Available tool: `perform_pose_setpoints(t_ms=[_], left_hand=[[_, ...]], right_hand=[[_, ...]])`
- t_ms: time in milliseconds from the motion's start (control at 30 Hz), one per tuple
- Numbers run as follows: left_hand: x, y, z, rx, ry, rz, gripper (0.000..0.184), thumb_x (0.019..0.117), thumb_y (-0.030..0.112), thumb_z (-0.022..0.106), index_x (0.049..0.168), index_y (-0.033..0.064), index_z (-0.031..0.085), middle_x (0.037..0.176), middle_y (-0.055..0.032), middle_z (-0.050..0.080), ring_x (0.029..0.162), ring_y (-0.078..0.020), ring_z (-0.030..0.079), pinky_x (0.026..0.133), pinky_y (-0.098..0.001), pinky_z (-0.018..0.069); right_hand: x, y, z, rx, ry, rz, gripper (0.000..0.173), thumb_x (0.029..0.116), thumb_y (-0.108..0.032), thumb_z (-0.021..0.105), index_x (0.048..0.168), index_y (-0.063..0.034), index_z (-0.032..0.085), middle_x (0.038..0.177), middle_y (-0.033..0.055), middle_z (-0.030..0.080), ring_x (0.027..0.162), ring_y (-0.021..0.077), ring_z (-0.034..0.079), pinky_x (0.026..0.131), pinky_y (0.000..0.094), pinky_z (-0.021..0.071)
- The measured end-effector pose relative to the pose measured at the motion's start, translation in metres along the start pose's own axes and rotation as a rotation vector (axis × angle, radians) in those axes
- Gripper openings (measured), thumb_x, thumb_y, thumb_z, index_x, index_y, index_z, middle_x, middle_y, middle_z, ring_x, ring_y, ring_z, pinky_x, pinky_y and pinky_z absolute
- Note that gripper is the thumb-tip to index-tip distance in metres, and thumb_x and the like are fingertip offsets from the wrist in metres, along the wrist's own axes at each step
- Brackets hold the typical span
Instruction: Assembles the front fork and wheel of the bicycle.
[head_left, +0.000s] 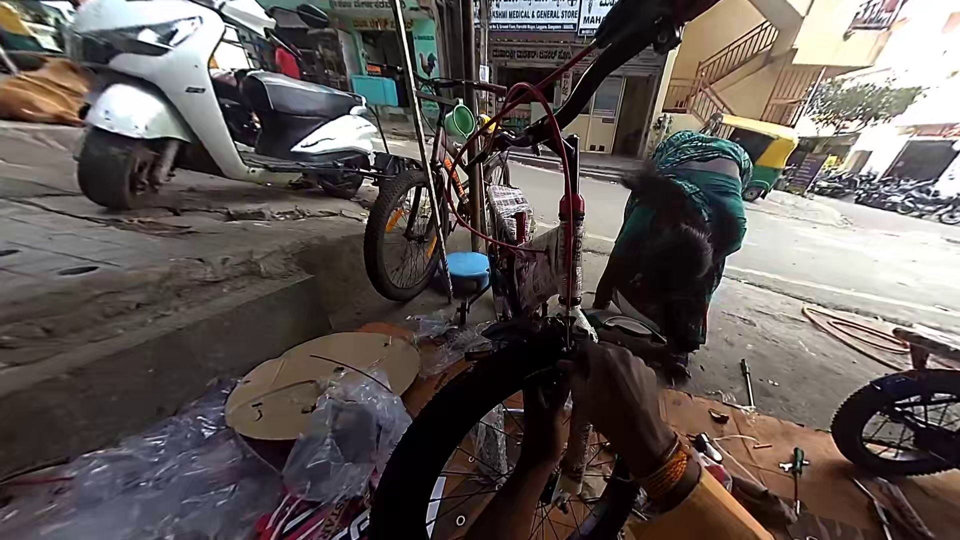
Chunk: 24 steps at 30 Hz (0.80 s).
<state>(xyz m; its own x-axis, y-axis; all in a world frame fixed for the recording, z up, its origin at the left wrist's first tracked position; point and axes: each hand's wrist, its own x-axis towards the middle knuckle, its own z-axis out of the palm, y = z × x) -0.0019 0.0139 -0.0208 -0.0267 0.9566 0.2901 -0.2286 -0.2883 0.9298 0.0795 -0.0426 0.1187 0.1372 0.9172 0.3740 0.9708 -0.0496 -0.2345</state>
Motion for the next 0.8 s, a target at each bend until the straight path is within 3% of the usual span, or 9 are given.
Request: perform_pose_setpoints(t_ms=[133,233,333,467,600,667,733,800], left_hand=[[-0.001,0.002,0.0,0.016,0.01,-0.015,0.06,0.096,0.033,0.056,0.14,-0.006,0.044,0.127,-0.0171,0.057,0.116,-0.0163,0.058,0.101,-0.0318,0.0489],[-0.001,0.004,-0.003,0.017,0.001,-0.018,0.06,0.0972,0.03,0.055,0.142,-0.007,0.041,0.134,-0.0194,0.054,0.124,-0.0183,0.055,0.107,-0.0333,0.0455],[0.001,0.004,-0.006,0.009,-0.022,-0.017,0.066,0.0948,0.033,0.057,0.144,-0.0077,0.039,0.14,-0.0206,0.05,0.129,-0.0191,0.05,0.111,-0.0341,0.0418],[-0.002,0.005,-0.007,0.005,-0.005,-0.021,0.07,0.0926,0.039,0.059,0.142,-0.0073,0.041,0.137,-0.0207,0.051,0.127,-0.0185,0.051,0.109,-0.0326,0.0427],[0.001,0.009,-0.005,-0.01,-0.004,-0.047,0.071,0.0913,0.04,0.061,0.142,-0.0057,0.042,0.136,-0.0193,0.051,0.125,-0.0179,0.051,0.107,-0.0317,0.0434],[0.002,0.008,-0.004,-0.021,-0.005,-0.054,0.07,0.0912,0.04,0.062,0.142,-0.0046,0.042,0.134,-0.0181,0.052,0.123,-0.0171,0.052,0.105,-0.0316,0.0446],[0.002,0.006,-0.003,-0.027,-0.004,-0.041,0.066,0.0925,0.038,0.062,0.14,-0.0041,0.044,0.131,-0.017,0.053,0.119,-0.0172,0.054,0.102,-0.0325,0.0463],[0.002,0.004,-0.002,-0.034,0.0,-0.035,0.066,0.0932,0.038,0.063,0.141,-0.0042,0.043,0.131,-0.0171,0.053,0.118,-0.0171,0.055,0.102,-0.0325,0.047]], right_hand=[[-0.009,-0.012,0.017,-0.122,0.054,-0.045,0.026,0.0977,-0.031,0.057,0.089,-0.0101,0.07,0.08,0.0103,0.069,0.072,0.0303,0.071,0.057,0.0476,0.0541],[-0.006,-0.014,0.013,-0.083,0.023,-0.032,0.03,0.0987,-0.029,0.051,0.085,-0.0089,0.069,0.078,0.0119,0.07,0.077,0.0324,0.072,0.061,0.0499,0.0539],[-0.003,-0.007,0.02,0.015,0.177,-0.117,0.028,0.0932,-0.024,0.056,0.072,-0.0082,0.064,0.066,0.0108,0.065,0.065,0.0315,0.069,0.053,0.0505,0.0509],[-0.007,-0.003,0.028,0.045,0.226,-0.168,0.029,0.0926,-0.023,0.055,0.068,-0.0088,0.061,0.062,0.0094,0.061,0.06,0.0302,0.067,0.05,0.0486,0.0489],[-0.007,0.005,0.027,0.127,0.173,-0.112,0.031,0.0943,-0.032,0.055,0.072,-0.0115,0.065,0.063,0.0076,0.062,0.062,0.0287,0.066,0.052,0.0505,0.0484],[-0.005,0.005,0.016,0.212,0.012,-0.012,0.03,0.097,-0.033,0.057,0.083,-0.0128,0.073,0.073,0.0073,0.069,0.074,0.0285,0.069,0.064,0.0537,0.0523],[-0.002,0.006,0.005,0.352,-0.167,0.087,0.023,0.0995,-0.028,0.058,0.098,-0.0133,0.075,0.084,0.0059,0.071,0.083,0.0244,0.069,0.075,0.0512,0.0544],[0.003,0.012,0.007,0.543,-0.247,0.144,0.016,0.1003,-0.022,0.06,0.1,-0.0129,0.073,0.083,0.0025,0.072,0.073,0.0175,0.068,0.069,0.0425,0.0563]])
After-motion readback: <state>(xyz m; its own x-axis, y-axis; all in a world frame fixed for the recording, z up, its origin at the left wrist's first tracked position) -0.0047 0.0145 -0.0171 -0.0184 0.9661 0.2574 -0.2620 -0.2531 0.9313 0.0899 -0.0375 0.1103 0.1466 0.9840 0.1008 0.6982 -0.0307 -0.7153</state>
